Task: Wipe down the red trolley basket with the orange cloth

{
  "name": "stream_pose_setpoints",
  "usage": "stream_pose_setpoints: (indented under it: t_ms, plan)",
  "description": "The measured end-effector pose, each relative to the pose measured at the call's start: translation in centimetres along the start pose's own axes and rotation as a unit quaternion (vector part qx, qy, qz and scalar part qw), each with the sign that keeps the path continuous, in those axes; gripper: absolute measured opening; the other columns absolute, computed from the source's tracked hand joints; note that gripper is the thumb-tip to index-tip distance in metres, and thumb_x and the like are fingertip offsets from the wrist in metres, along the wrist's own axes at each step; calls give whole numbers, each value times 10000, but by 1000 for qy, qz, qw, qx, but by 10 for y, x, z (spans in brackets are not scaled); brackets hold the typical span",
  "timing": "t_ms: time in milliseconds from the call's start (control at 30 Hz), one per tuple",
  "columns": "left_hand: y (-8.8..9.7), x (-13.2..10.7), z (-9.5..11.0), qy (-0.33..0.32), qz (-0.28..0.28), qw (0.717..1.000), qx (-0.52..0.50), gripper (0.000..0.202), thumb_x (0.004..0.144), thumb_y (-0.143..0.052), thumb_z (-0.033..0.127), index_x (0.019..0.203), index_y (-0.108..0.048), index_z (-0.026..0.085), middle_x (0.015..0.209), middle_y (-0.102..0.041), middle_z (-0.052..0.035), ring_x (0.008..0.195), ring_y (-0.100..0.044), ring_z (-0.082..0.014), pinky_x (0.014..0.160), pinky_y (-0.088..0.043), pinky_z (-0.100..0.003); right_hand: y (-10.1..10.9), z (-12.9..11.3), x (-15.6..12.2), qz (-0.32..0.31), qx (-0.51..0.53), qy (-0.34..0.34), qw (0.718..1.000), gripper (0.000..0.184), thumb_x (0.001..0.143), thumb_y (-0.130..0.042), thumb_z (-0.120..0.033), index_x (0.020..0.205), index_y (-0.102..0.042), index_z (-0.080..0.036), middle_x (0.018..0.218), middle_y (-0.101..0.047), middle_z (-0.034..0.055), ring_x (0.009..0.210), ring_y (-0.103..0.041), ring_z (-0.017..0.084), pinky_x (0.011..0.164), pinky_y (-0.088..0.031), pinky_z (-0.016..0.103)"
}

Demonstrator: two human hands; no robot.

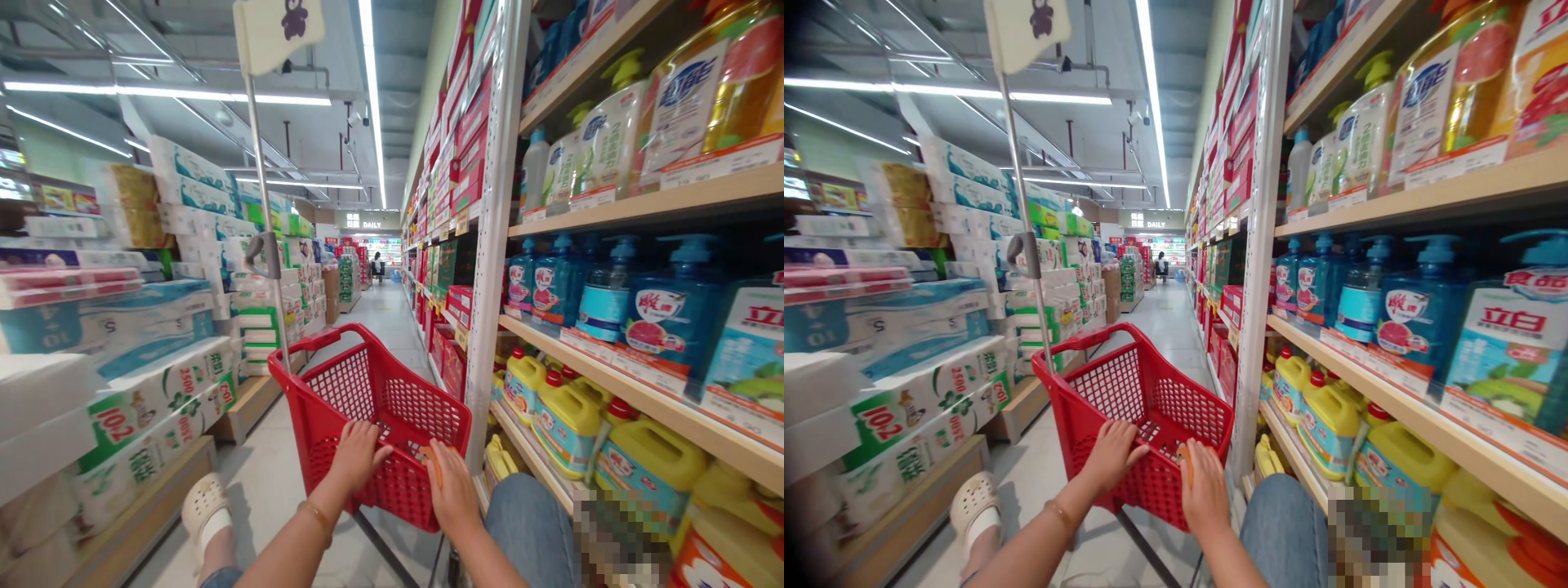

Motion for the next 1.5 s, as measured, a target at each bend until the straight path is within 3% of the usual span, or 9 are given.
stream_pose_setpoints:
  t_ms: [133, 367, 567, 700, 867, 1067, 1167, 1333, 1500]
  plan:
    - [5, 2, -17, 58, 19, 997, 53, 337, 910, -389, 483, 941, -591, 214, 968, -573, -49, 997, -478, -215, 1011, -262, -449, -2, 17, 11, 25, -33, -41, 998, 403, 961, -349, -333, 1261, -554, -159, 1207, -626, 129, 1132, -571, 270, 1005, -398, 493]
    - [11, 2, -6, 62, 11, 996, 55, 361, 930, -338, 467, 922, -599, 218, 939, -595, -50, 954, -494, -210, 982, -287, -440, -19, -25, 27, 13, -26, 12, 999, 411, 957, -364, -289, 1321, -495, -148, 1331, -537, 117, 1257, -465, 251, 1046, -356, 472]
    - [45, -1, -50, 112, 42, 986, 116, 367, 935, -331, 429, 872, -618, 209, 933, -605, -60, 978, -485, -220, 1021, -241, -457, -14, 17, 31, 29, -26, -17, 999, 426, 964, -348, -339, 1318, -496, -155, 1311, -551, 127, 1241, -479, 258, 1044, -347, 495]
    - [42, -3, -40, 151, 47, 977, 141, 368, 930, -335, 426, 883, -624, 205, 915, -605, -70, 963, -484, -230, 1035, -214, -478, -30, 6, 38, 44, -22, -65, 997, 446, 970, -304, -331, 1305, -501, -112, 1299, -551, 166, 1261, -448, 284, 1046, -312, 544]
    - [44, -8, -30, 107, 30, 987, 116, 376, 935, -315, 445, 900, -607, 211, 919, -606, -60, 940, -489, -219, 998, -252, -449, -52, -52, 49, -19, 22, 40, 999, 452, 960, -365, -288, 1383, -406, -138, 1401, -458, 123, 1340, -346, 244, 1093, -272, 498]
    - [77, -16, -52, 106, 65, 984, 128, 385, 932, -321, 442, 839, -601, 195, 892, -602, -76, 939, -475, -235, 1000, -240, -462, -51, -30, 63, -30, 27, 27, 999, 439, 960, -367, -294, 1361, -436, -130, 1379, -484, 130, 1320, -377, 246, 1098, -264, 501]
    - [72, -14, -42, 113, 56, 983, 131, 368, 948, -294, 368, 842, -596, 188, 876, -602, -76, 920, -481, -237, 990, -235, -486, -60, -28, 68, -19, 35, -41, 998, 423, 961, -348, -297, 1325, -479, -126, 1347, -513, 144, 1300, -403, 271, 1081, -266, 543]
    - [69, -12, -11, 71, 39, 993, 90, 324, 949, -308, 328, 935, -605, 198, 915, -619, -71, 951, -506, -228, 965, -273, -448, -70, -64, 71, -58, 114, 38, 991, 443, 966, -355, -330, 1386, -408, -199, 1386, -484, 78, 1336, -354, 207, 1112, -257, 470]
    - [146, -34, -36, 130, 245, 957, 85, 410, 889, -455, 393, 1247, -483, 197, 1258, -529, -135, 1209, -425, -276, 988, -280, -434, -64, -19, 84, -72, 123, -28, 989, 414, 951, -363, -341, 1321, -497, -210, 1333, -539, 75, 1285, -430, 223, 1087, -300, 479]
Point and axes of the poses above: each hand's wrist, its own x-axis towards the middle knuckle, its own y-axis out of the back of the hand, z = x × y, the point moved 9 cm from there along x, towards the middle knuckle
